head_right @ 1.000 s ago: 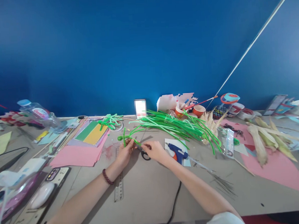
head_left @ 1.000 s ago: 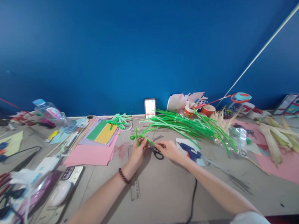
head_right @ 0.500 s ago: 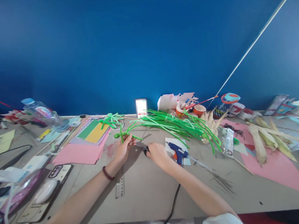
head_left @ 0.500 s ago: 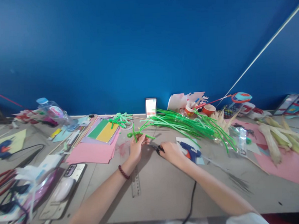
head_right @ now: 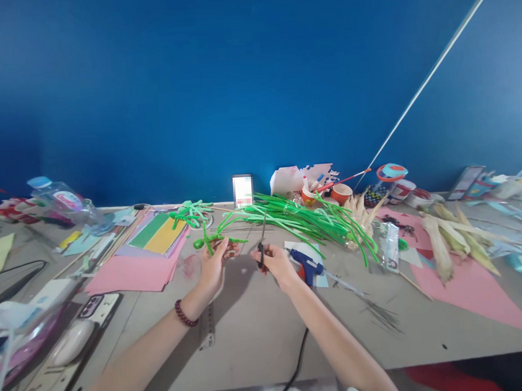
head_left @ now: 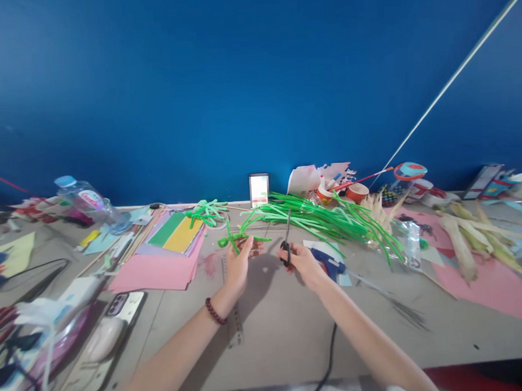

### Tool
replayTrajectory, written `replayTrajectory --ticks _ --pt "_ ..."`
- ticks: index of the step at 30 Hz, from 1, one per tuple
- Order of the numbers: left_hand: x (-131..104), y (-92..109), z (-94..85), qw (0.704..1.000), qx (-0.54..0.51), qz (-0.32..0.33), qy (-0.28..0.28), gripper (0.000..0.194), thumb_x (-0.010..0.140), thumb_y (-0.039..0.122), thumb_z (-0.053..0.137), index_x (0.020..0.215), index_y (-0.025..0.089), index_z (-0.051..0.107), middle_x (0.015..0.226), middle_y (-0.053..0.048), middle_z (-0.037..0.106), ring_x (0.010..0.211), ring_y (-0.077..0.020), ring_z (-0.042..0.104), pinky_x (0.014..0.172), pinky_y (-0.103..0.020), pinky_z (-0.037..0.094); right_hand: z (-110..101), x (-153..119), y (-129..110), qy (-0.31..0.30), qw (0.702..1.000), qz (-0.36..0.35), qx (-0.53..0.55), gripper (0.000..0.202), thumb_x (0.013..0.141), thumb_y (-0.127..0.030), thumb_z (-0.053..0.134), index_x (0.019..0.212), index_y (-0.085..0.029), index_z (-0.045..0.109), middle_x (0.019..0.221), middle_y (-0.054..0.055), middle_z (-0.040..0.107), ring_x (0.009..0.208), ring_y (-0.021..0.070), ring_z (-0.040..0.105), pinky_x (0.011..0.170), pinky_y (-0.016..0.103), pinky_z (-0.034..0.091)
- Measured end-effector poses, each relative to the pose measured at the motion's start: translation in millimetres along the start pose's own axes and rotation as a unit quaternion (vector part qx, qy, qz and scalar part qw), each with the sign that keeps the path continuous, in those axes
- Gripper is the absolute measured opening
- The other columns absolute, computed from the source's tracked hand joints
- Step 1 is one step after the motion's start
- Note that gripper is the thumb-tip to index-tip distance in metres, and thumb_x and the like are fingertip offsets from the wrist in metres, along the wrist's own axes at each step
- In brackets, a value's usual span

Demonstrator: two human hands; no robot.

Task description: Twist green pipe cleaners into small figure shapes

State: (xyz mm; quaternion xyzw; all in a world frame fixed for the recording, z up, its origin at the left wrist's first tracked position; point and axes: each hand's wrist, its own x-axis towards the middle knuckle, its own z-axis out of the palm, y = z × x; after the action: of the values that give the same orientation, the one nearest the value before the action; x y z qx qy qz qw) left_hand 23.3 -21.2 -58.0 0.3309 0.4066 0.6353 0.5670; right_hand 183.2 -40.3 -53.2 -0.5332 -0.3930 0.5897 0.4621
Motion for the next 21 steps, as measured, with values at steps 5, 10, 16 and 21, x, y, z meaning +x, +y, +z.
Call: replayTrajectory --ticks 5,10,16,21 --pt "-14 -11 1.3 0.999 -0.001 -0.037 -0.011 0.030 0.065 0.037 0.074 0.079 0.015 0.060 0.068 -0.003 0.067 0.061 -0.0180 0.066 0.058 -0.029 0.051 16 4 9 0.050 0.995 -0.005 0.090 0.038 0.055 -0.037 0.078 0.077 -0.016 0.055 0.050 -0.007 0.051 0.040 0.0067 0.046 0.034 0.016 0.030" --pt "-18 -17 -6.1 0.997 0.022 -0.050 -0.053 0.029 0.064 0.037 0.075 0.077 0.014 0.062 0.068 -0.005 0.068 0.063 -0.0201 0.066 0.057 -0.031 0.052 12 6 17 0.054 0.993 -0.007 0.107 0.041 0.053 -0.035 0.079 0.078 -0.017 0.052 0.049 -0.009 0.049 0.038 0.0059 0.044 0.036 0.017 0.034" --pt "-14 -19 -14.3 0.997 0.052 -0.040 -0.047 0.025 0.067 0.037 0.073 0.076 0.015 0.063 0.071 -0.006 0.070 0.066 -0.0207 0.068 0.061 -0.031 0.053 9 0 17 0.001 0.994 -0.003 0.110 0.044 0.053 -0.038 0.080 0.081 -0.017 0.054 0.056 -0.004 0.058 0.048 0.0111 0.056 0.042 0.020 0.042" --pt "-15 -19 -12.8 0.997 0.057 -0.037 -0.046 0.024 0.065 0.035 0.074 0.077 0.015 0.066 0.071 -0.006 0.071 0.067 -0.0203 0.068 0.061 -0.030 0.053 15 -2 22 0.005 0.994 -0.040 0.105 0.044 0.054 -0.040 0.079 0.083 -0.019 0.052 0.065 -0.002 0.062 0.056 0.0140 0.061 0.053 0.025 0.049"
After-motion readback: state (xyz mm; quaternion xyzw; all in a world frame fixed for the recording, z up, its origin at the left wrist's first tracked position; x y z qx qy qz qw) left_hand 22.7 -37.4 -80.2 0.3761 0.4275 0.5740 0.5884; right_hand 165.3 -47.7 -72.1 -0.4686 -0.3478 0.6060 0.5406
